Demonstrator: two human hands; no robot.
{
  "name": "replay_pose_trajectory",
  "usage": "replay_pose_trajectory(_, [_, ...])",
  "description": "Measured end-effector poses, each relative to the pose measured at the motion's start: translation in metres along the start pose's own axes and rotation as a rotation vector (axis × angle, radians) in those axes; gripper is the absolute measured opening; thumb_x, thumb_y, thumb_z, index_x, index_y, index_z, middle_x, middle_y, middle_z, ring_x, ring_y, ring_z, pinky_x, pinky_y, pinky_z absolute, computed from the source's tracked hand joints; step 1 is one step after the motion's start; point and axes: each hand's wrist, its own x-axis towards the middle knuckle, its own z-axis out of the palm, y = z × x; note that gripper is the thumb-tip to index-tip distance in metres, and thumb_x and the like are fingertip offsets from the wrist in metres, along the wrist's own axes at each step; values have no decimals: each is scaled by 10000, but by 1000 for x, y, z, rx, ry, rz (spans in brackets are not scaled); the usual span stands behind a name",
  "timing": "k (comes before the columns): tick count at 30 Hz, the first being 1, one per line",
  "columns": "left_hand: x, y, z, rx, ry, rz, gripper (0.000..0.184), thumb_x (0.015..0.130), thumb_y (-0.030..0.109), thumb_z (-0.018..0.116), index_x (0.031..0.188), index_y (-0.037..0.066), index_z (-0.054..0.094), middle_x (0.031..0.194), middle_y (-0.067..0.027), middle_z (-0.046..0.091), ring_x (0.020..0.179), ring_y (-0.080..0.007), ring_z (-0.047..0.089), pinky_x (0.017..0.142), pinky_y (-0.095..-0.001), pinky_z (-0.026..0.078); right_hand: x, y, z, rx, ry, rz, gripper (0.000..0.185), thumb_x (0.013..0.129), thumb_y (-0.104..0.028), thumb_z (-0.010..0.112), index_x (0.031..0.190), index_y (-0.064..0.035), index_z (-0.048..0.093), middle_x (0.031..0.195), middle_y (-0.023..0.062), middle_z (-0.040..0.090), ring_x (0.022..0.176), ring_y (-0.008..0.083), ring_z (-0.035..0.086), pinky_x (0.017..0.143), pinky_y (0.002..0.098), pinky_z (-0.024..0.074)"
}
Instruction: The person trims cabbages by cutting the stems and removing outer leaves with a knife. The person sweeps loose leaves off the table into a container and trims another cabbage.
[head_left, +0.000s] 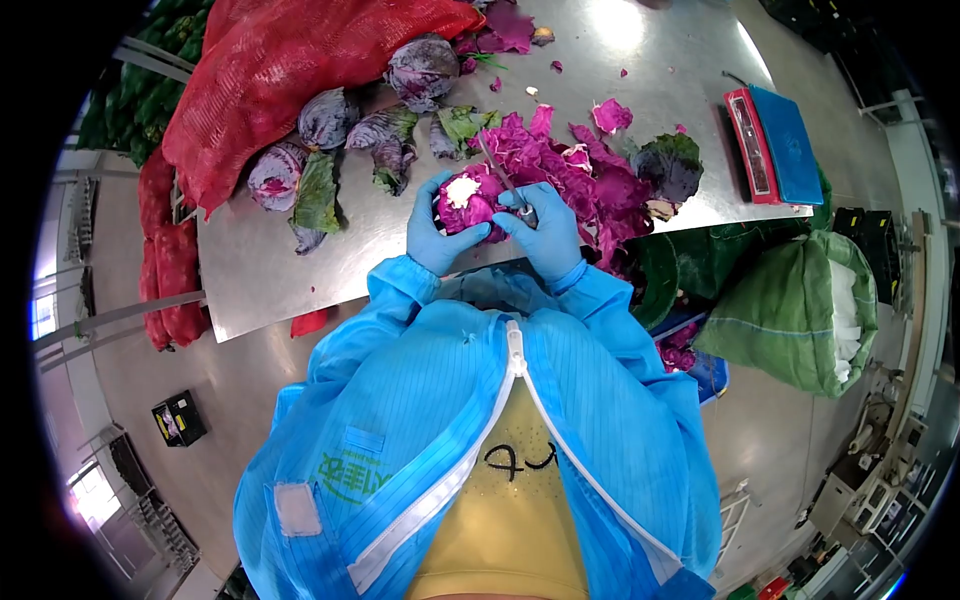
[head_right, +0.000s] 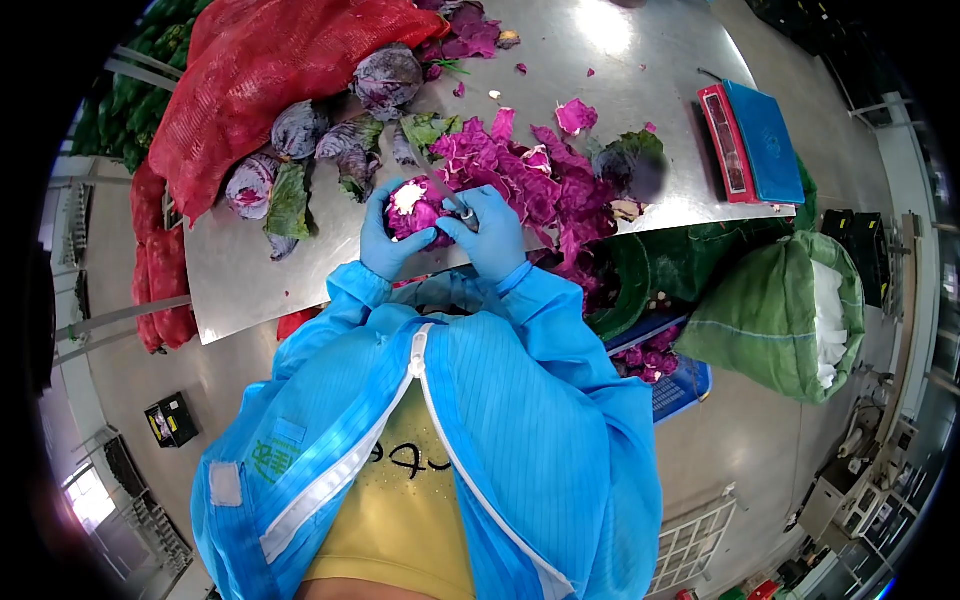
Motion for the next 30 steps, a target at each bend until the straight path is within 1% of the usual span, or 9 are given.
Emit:
replay_pose_trajectory(6, [2,4,0,-61,-136,-23,873,592,214,851,1291,25,364,1217,-145,493,1119,-226,519,950,-353,457,5,24,-10,389,-130,138,154,777,-138,698,867,-35,627,769,19,574,678,93,531,602,254,438])
replay_pose_trajectory(9, [2,3,1,-49,-156,-9,868,593,214,850,1289,29,368,1218,-145,493,1122,-229,516,960,-355,447,2,16,-14,641,-198,409,147,800,-144,687,866,-35,613,719,4,563,608,83,519,535,235,430])
replay_pose_trajectory(15, [-2,9,6,27,-109,50,863,599,208,844,1290,34,358,1224,-144,489,1119,-233,517,962,-349,444,-7,21,-3,719,24,464,158,812,-132,683,887,-29,591,670,-5,539,534,75,488,478,235,417])
replay_pose_trajectory(17, [-2,6,6,48,-83,79,865,601,206,842,1292,35,350,1223,-142,489,1116,-233,519,959,-348,447,-8,24,0,801,277,441,157,810,-124,683,885,-26,586,658,-1,523,525,76,483,469,240,414])
replay_pose_trajectory(21, [-1,5,4,-96,-38,70,856,617,172,835,1297,38,332,1238,-135,465,1132,-233,503,966,-352,444,-15,42,-4,687,294,427,186,813,-128,681,927,-11,591,753,27,575,590,84,516,520,233,433])
replay_pose_trajectory(23, [-1,5,4,-167,-45,49,851,626,143,832,1300,32,324,1252,-132,440,1152,-235,484,975,-356,438,-14,40,2,384,368,140,276,811,-141,682,1032,0,594,936,63,623,737,111,572,639,224,459])
replay_pose_trajectory(26, [0,11,8,-155,-25,49,868,620,157,838,1302,25,316,1251,-134,437,1150,-236,485,977,-355,438,-17,12,2,399,211,139,367,803,-152,688,1127,-12,587,1089,82,615,893,149,591,768,236,458])
replay_pose_trajectory(28, [1,5,10,-135,-17,66,876,619,165,840,1303,23,313,1254,-135,434,1152,-238,484,977,-356,438,-15,12,7,141,192,-74,356,788,-163,694,1109,-30,618,1073,115,613,899,203,621,775,297,488])
replay_pose_trajectory(30, [1,3,12,-115,-8,81,883,617,173,842,1304,21,310,1257,-137,430,1153,-240,484,978,-356,438,-18,7,8,29,224,-25,330,790,-152,685,1096,-44,625,1051,124,611,878,222,628,751,305,498])
